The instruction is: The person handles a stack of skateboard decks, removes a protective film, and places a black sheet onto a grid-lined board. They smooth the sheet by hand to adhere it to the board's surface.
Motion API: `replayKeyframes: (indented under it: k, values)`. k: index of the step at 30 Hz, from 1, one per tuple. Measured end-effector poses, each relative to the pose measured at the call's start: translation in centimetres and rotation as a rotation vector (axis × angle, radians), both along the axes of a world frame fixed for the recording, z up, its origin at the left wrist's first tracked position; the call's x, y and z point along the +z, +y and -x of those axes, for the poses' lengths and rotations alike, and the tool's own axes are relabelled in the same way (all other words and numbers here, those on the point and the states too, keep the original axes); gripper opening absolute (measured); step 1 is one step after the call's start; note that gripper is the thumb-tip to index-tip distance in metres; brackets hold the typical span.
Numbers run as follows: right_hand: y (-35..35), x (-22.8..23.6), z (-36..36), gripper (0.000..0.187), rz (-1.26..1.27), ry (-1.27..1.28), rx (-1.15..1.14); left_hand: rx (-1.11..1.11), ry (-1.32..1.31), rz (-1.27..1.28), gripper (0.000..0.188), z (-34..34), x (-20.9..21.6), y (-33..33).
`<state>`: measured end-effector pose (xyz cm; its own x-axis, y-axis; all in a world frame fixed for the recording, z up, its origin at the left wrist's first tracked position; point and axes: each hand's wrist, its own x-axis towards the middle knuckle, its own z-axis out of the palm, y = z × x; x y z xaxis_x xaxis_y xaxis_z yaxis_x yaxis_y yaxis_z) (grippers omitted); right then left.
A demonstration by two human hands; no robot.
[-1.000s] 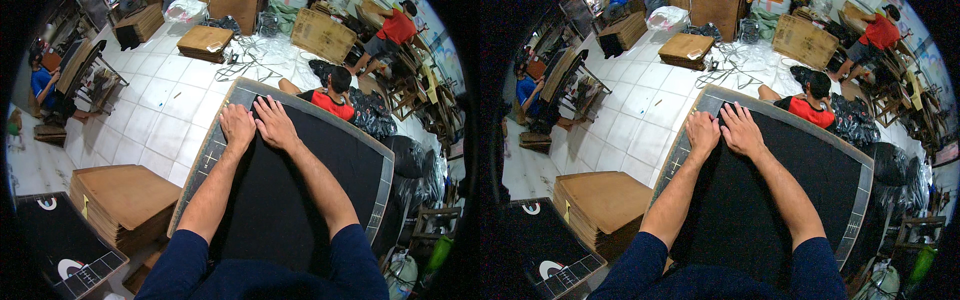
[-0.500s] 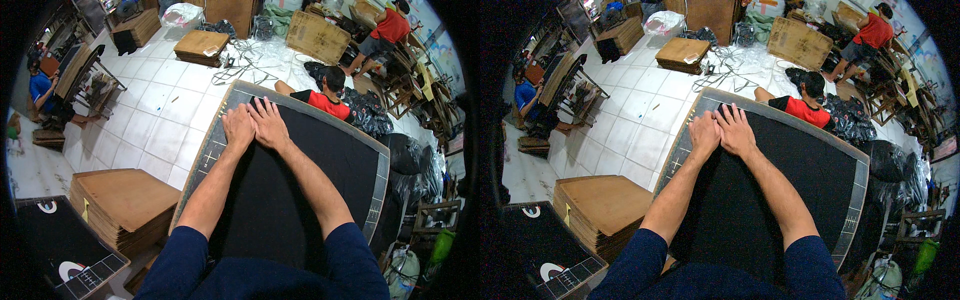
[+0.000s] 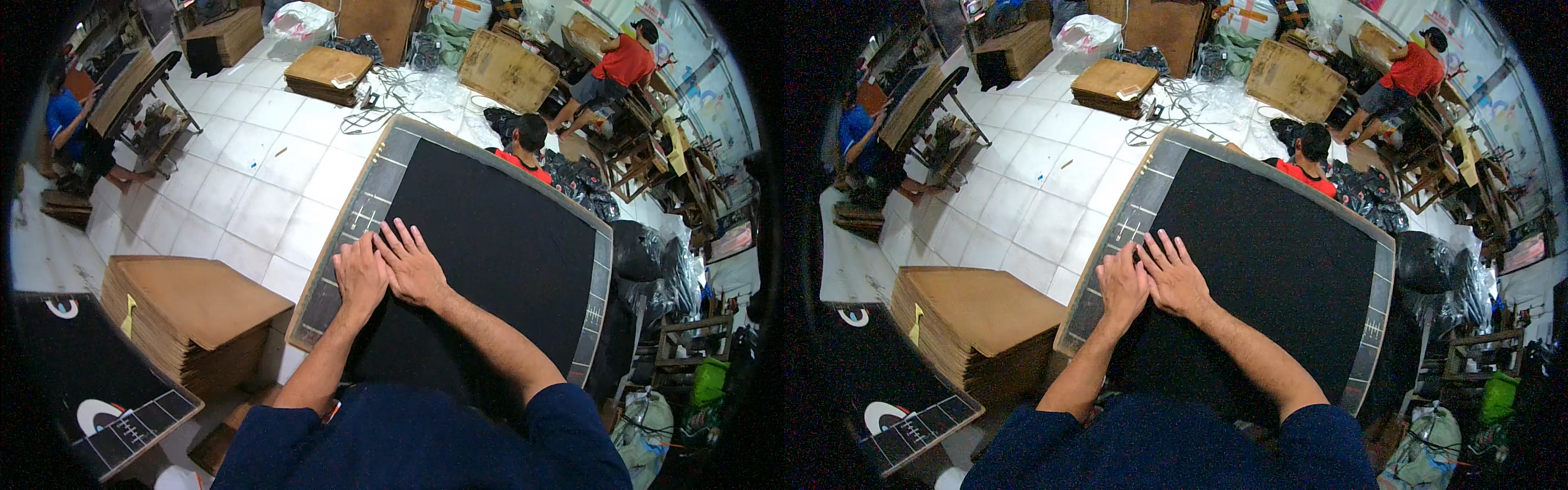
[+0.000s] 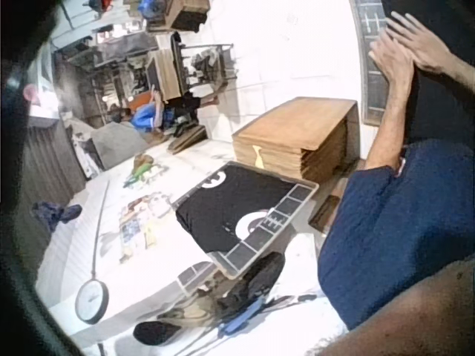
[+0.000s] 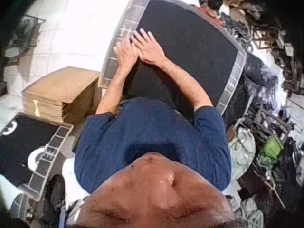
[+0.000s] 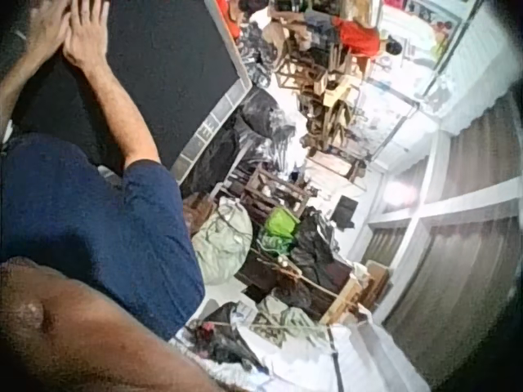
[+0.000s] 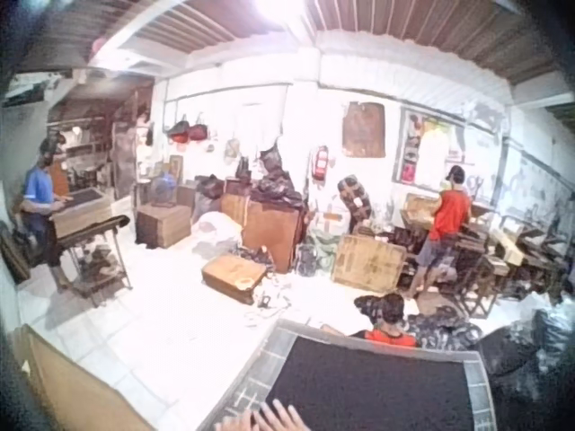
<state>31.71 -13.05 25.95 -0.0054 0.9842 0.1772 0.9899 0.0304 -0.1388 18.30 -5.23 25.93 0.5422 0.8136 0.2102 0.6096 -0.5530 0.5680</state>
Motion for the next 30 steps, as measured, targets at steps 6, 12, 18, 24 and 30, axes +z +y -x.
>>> replayKeyframes:
  k: [6,12,18,24,30]
  values:
    - [-4.0,0.5,6.4,0.063,0.055,0.000,0.041,-0.009,-0.001,0.024,0.042,7.5,0.2,-4.1]
    - [-6.2,0.8,10.6,0.063,0.116,-0.028,0.034,-0.001,-0.003,-0.017,0.043,10.8,-0.8,-5.6]
    - [-9.2,-0.2,15.1,0.065,0.008,0.041,0.107,0.088,-0.127,0.073,0.045,13.2,-0.9,-3.5]
    - [-11.9,0.5,17.4,0.059,0.172,0.553,0.315,-0.393,-0.594,0.459,0.048,15.7,12.3,-5.4]
    - [-18.4,3.2,-2.3,0.058,-0.057,-0.126,-0.288,-1.408,-1.125,0.773,0.079,16.9,25.3,-18.7]
